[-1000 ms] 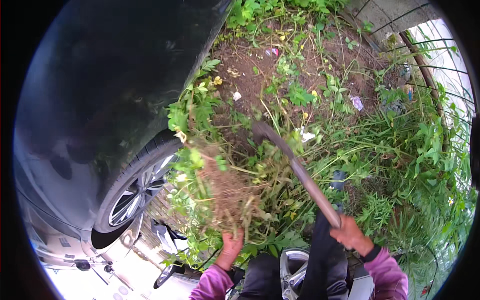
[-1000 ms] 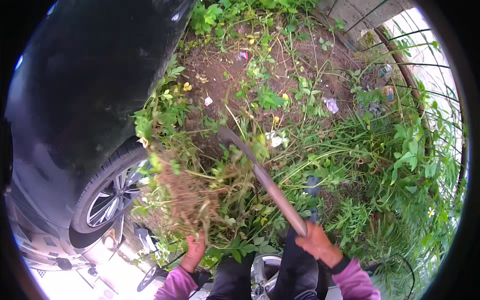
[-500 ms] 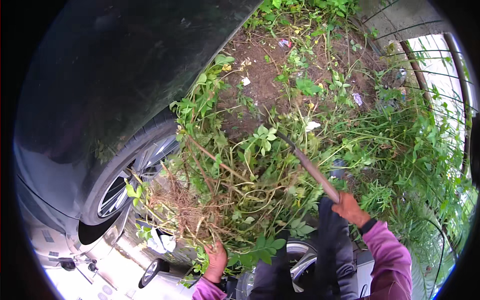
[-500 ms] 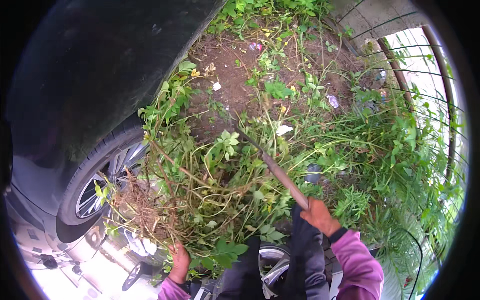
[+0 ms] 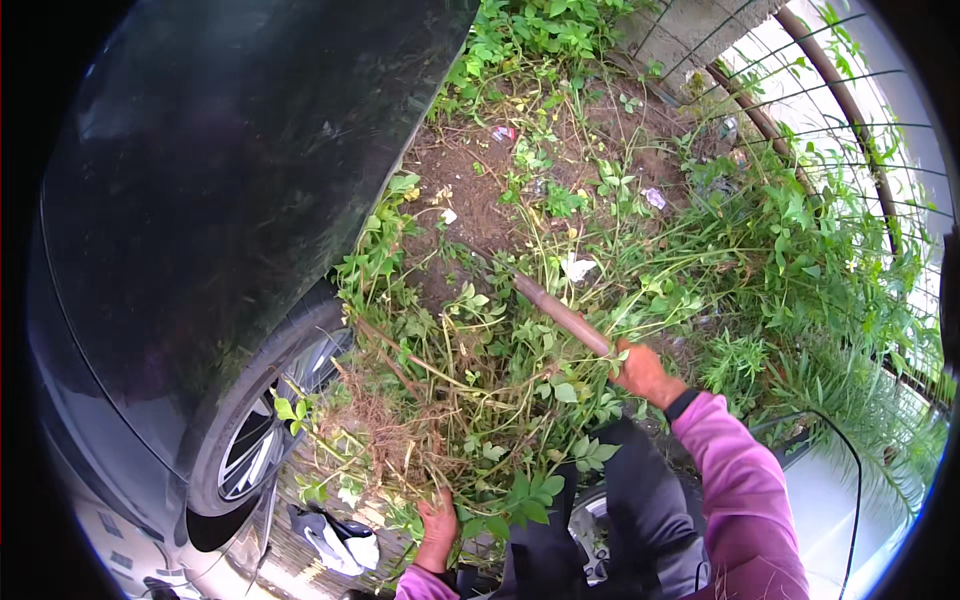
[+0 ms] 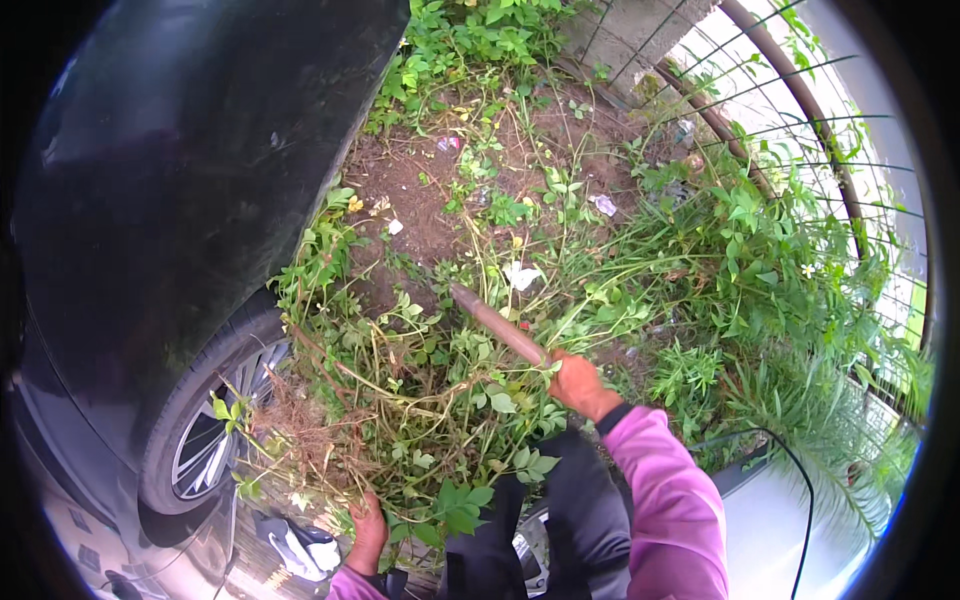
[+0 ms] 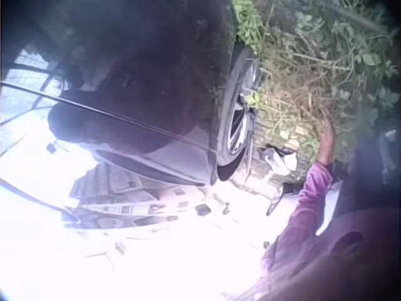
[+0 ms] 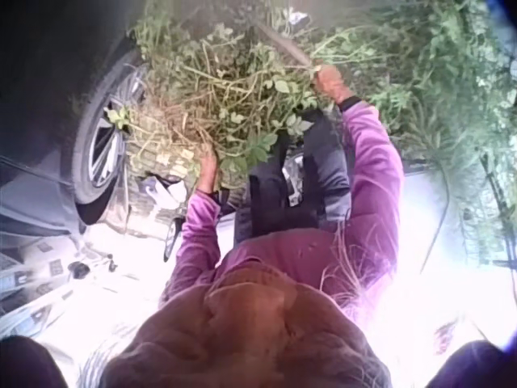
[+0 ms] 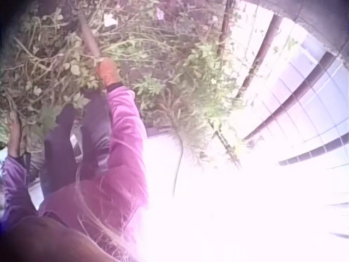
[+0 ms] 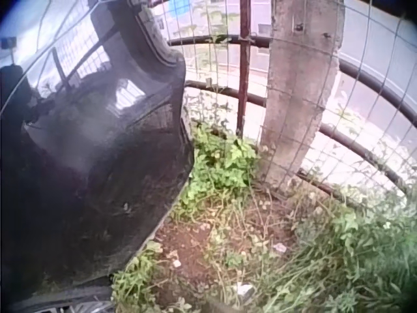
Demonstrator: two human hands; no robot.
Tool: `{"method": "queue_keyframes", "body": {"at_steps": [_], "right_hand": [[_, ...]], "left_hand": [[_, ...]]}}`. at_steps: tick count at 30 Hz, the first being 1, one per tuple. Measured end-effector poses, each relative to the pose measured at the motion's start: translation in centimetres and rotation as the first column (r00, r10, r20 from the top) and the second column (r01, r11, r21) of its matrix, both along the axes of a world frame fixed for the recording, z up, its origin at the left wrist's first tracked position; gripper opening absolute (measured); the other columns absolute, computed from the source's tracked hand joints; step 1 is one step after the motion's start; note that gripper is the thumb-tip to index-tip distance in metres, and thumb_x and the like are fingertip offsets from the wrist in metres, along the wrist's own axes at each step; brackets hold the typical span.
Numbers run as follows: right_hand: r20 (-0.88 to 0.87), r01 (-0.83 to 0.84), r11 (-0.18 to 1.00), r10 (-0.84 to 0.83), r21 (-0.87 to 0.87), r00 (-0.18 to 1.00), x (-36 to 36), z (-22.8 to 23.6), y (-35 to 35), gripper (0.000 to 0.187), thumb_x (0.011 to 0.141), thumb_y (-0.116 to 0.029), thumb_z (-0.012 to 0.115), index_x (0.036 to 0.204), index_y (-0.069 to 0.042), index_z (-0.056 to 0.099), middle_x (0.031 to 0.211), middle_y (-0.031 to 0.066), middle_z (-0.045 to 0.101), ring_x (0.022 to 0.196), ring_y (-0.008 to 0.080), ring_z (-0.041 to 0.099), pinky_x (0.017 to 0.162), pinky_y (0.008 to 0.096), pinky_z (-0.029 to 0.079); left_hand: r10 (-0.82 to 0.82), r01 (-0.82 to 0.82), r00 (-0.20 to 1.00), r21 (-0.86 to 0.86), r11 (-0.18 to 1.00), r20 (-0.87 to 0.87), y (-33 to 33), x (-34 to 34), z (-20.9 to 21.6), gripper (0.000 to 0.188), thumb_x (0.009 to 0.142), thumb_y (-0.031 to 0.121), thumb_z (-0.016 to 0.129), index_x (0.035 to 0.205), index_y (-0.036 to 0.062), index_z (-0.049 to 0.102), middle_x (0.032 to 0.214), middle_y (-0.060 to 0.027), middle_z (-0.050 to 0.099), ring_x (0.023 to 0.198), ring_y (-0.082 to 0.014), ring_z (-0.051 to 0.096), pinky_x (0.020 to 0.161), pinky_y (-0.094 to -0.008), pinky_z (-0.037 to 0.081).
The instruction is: The recorder uses a sickle to cut and clear weeds growing in the space between two parked cars.
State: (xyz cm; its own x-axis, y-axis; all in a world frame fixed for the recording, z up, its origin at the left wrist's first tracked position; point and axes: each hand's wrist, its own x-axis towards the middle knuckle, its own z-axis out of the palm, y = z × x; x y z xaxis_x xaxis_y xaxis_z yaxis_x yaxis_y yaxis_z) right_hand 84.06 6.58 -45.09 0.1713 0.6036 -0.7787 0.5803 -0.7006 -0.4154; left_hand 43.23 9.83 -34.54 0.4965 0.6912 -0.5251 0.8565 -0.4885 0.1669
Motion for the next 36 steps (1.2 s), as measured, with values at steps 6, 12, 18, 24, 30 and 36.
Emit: {"method": "queue_keyframes", "body": {"at_steps": [6, 12, 18, 24, 30, 36], "right_hand": [[0.285, -0.252, 0.968, 0.239, 0.01, 0.928, 6.1, -0.2, -5.0, 0.027, 0.066, -0.013, 0.06, 0.088, -0.003, 0.048, 0.069, 0.0155, 0.057, 0.065, 0.0319, 0.057, 0.058, 0.0401, 0.046], [0.202, -0.083, 0.97, 0.131, -0.23, 0.971, 6.9, 10.1, -15.9, 0.032, 0.062, -0.014, 0.064, 0.082, 0.001, 0.045, 0.067, 0.0198, 0.056, 0.063, 0.036, 0.056, 0.059, 0.0418, 0.045], [0.094, 0.23, 0.957, -0.216, -0.178, 0.972, 1.1, 16.9, -19.8, 0.035, 0.059, -0.017, 0.065, 0.08, 0.002, 0.044, 0.064, 0.0225, 0.054, 0.063, 0.0385, 0.055, 0.056, 0.0434, 0.045], [0.034, 0.242, 0.963, -0.239, -0.123, 0.97, -2.6, 17.7, -24.9, 0.034, 0.059, -0.016, 0.063, 0.079, 0.003, 0.044, 0.061, 0.0198, 0.055, 0.055, 0.0328, 0.056, 0.05, 0.0386, 0.044], [-0.291, 0.656, 0.641, -0.767, -0.398, 0.572, -1.5, 14.5, -18.9, 0.026, 0.065, -0.007, 0.059, 0.083, 0.004, 0.045, 0.056, 0.0072, 0.05, 0.043, 0.0124, 0.05, 0.039, 0.0266, 0.041], [-0.325, 0.721, 0.486, -0.872, -0.494, 0.366, -5.1, 11.7, -19.6, 0.017, 0.068, -0.002, 0.055, 0.081, -0.001, 0.043, 0.057, 0.003, 0.046, 0.042, 0.0094, 0.046, 0.037, 0.0232, 0.039]], "left_hand": [[0.023, -0.025, 0.999, -0.06, 0.998, -0.031, 0.4, 2.4, 0.2, 0.03, 0.072, 0.001, 0.043, 0.102, -0.0017, 0.047, 0.094, -0.019, 0.052, 0.083, -0.0344, 0.049, 0.071, -0.0441, 0.036], [-0.027, 0.008, 0.993, 0.169, 0.986, 0.114, 0.3, 6.9, -1.1, 0.016, 0.081, 0.012, 0.049, 0.067, 0.0045, 0.052, 0.061, -0.0043, 0.051, 0.056, -0.0152, 0.047, 0.052, -0.0314, 0.033], [0.562, -0.611, 0.695, -0.042, 0.79, 0.449, -0.4, 7.1, -1.5, 0.024, 0.079, 0.012, 0.054, 0.056, 0.0062, 0.047, 0.049, 0.0028, 0.042, 0.045, -0.0068, 0.037, 0.042, -0.0258, 0.029], [0.784, -0.734, 0.553, -0.279, 0.619, 0.283, 1.9, 8.6, 1.3, 0.028, 0.079, 0.018, 0.053, 0.056, 0.0032, 0.049, 0.051, 0.0004, 0.047, 0.048, -0.008, 0.041, 0.045, -0.0262, 0.033], [0.693, -0.642, 0.705, -0.281, 0.714, 0.152, 1.6, 8.1, 0.3, 0.015, 0.078, 0.012, 0.054, 0.082, -0.0025, 0.052, 0.068, -0.0053, 0.057, 0.061, -0.0124, 0.051, 0.056, -0.027, 0.04], [0.536, -0.415, 0.81, -0.411, 0.812, 0.239, 7.8, 18.1, -0.6, 0.024, 0.071, 0.009, 0.057, 0.092, -0.0021, 0.056, 0.082, -0.0122, 0.061, 0.077, -0.0176, 0.057, 0.069, -0.028, 0.044]]}}
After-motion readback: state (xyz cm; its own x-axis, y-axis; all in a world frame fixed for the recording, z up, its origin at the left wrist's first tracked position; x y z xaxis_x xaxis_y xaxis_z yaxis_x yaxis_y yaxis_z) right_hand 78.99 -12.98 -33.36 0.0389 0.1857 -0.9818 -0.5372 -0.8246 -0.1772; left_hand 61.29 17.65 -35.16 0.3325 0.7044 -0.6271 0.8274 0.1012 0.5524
